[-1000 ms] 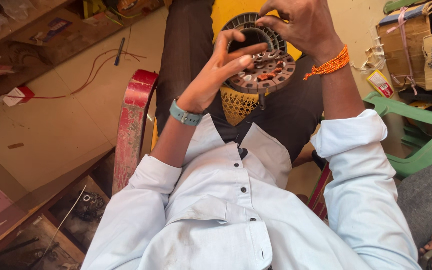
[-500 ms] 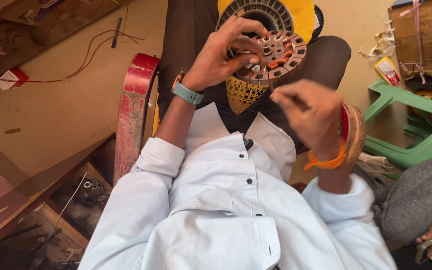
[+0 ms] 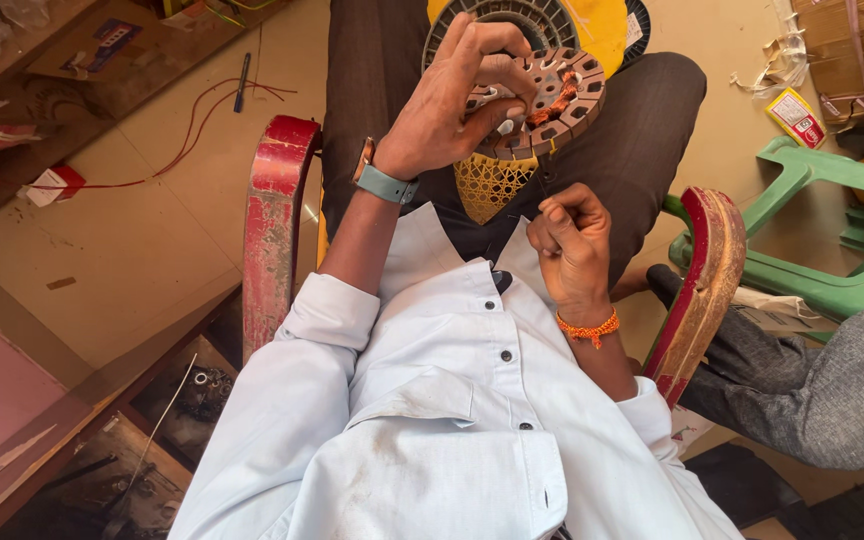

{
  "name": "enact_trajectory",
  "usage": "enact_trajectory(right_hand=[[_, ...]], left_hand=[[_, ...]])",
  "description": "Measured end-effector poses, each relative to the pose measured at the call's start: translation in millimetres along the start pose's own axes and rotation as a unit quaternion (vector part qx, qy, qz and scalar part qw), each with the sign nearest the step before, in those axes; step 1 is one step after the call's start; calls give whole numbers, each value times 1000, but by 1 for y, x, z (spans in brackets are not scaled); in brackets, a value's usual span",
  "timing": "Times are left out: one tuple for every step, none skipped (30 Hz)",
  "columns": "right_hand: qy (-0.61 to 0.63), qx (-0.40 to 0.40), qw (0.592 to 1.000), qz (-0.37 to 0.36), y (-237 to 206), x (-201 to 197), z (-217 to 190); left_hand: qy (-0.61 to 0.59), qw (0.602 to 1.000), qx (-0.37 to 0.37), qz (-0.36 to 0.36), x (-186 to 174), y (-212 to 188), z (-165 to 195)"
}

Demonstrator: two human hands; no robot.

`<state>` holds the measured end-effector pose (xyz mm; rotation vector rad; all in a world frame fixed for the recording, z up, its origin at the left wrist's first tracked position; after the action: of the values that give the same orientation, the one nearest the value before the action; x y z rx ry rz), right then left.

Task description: The person winds copper wire around the slots of a motor armature held in their lap. They rotate the armature as needed and continue wrapping the wire by hand throughout the clip.

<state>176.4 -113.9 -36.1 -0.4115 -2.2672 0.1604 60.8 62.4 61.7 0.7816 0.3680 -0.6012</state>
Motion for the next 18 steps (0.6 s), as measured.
enact_trajectory(right_hand=[[17, 12, 1000, -4, 0, -2, 5], [18, 12, 1000, -10, 0, -4, 6], [19, 13, 1000, -15, 1, -6, 8], [20, 15, 1000, -20, 1, -7, 9], [7, 19, 1000, 0, 2, -13, 11], [-5, 23, 1000, 19, 2, -19, 12], [-17, 27, 999, 39, 3, -24, 12], [-24, 28, 998, 57, 3, -29, 12], [-30, 28, 996, 75, 3, -34, 11], [-36, 29, 994, 94, 3, -39, 9], [-36, 23, 994, 103, 3, -42, 6], [-36, 17, 993, 111, 3, -44, 3], [-37, 9, 992, 119, 3, -46, -1], [-39, 6, 990, 132, 3, -48, -5], [-39, 4, 989, 146, 2, -51, -10], [-39, 3, 986, 160, 1, -53, -14], [-53, -8, 983, 174, 1, -54, -21], [-67, -20, 980, 187, 0, -55, -29]], left_hand=[[10, 1000, -4, -5, 0, 0, 0], [20, 1000, -10, -9, 0, 0, -1], [35, 999, 4, -13, 0, 1, 3], [51, 998, 18, -17, 0, 1, 6], [66, 997, 33, -21, 0, 2, 9], [66, 997, 32, -21, -2, 3, 10], [66, 997, 32, -21, -2, 5, 10], [65, 997, 33, -21, -4, 6, 11], [70, 996, 8, -49, 0, 7, 6], [75, 994, -16, -78, 4, 7, 3], [79, 990, -42, -107, 7, 6, 1], [85, 991, -51, -93, 2, 7, 5], [92, 991, -58, -77, -4, 7, 9], [99, 991, -63, -60, -9, 8, 15], [85, 993, -71, -50, -12, 8, 21], [71, 993, -80, -42, -14, 6, 29], [56, 994, -89, -33, -16, 4, 35], [99, 991, -83, -32, -12, 4, 44]])
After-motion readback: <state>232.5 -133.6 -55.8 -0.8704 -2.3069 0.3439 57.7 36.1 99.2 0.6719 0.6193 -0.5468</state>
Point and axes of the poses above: each hand's wrist, its own y-axis towards the middle knuckle, its own x-axis out of the palm, z = x × y, the point moved 10 cm from there along y, towards the middle knuckle, and after that the axes turned 13 degrees about y, right-handed, at the moved point
